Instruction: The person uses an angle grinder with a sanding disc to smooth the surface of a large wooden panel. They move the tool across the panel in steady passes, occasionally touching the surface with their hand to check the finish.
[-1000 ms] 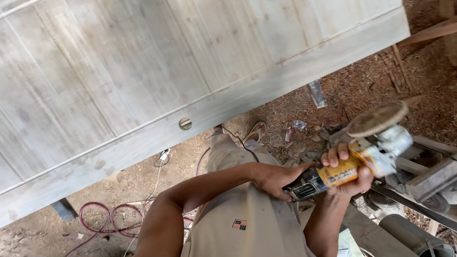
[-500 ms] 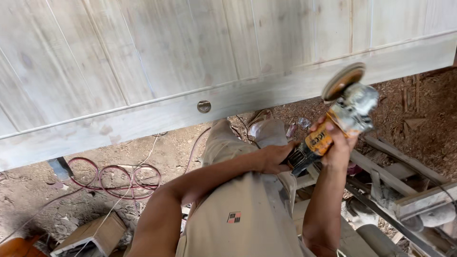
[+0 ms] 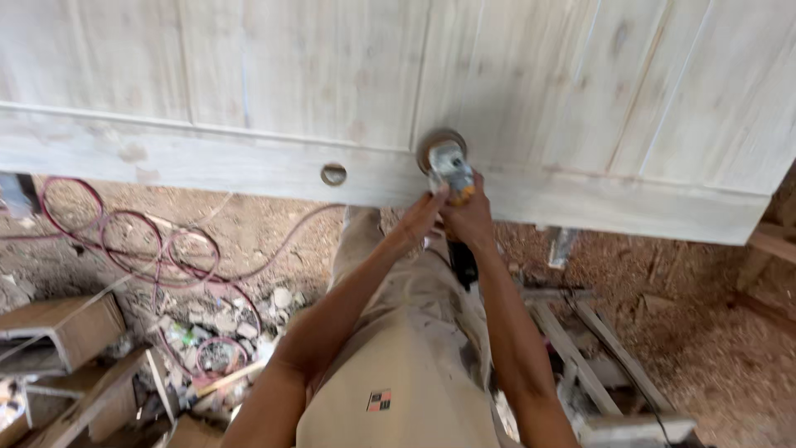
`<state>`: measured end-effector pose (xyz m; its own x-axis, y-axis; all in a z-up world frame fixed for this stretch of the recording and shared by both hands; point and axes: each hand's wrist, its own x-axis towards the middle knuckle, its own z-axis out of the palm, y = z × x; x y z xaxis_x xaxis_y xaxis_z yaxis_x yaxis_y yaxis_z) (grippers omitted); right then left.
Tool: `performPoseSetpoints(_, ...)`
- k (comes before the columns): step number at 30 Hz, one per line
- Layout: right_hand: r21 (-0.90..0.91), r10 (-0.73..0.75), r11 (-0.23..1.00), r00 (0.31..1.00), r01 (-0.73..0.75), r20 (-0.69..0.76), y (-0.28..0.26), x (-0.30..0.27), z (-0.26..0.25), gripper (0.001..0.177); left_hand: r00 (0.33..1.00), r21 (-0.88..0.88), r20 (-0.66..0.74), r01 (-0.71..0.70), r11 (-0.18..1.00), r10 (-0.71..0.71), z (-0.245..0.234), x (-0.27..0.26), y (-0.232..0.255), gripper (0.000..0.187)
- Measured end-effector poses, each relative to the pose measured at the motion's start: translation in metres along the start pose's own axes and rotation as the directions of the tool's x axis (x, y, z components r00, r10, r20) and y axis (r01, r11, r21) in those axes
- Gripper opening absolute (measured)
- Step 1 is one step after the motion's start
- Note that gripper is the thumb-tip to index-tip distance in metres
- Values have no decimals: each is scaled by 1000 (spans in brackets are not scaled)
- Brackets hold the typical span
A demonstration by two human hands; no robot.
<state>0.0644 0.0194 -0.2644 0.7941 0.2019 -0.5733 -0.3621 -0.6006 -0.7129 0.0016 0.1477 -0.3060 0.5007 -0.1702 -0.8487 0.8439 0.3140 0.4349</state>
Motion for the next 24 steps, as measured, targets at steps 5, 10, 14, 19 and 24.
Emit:
performPoseSetpoints(5,-57,20,998,999,-18,46,13,11,-21,84,972,166,-226,-29,986,67,36,16,-17,89)
performPoseSetpoints(10,73,189,977,975,-198,119,52,17,-77,76,983,206,-172,107,973,-72,102,35,-19,87)
performPoseSetpoints(14,115,186,976,982,-187,19,93,38,-107,63,961,430,-158,-140,892,227,138,58,0,95)
performPoseSetpoints(19,305,82,951,995,-60,-59,101,34,-115,52,987,398,-99,-78,914,127,143,52,28,98)
performPoseSetpoints(24,125,54,991,999,-54,4,51,35,-73,65,981,349,-129,-91,933,144,94,26,41,95)
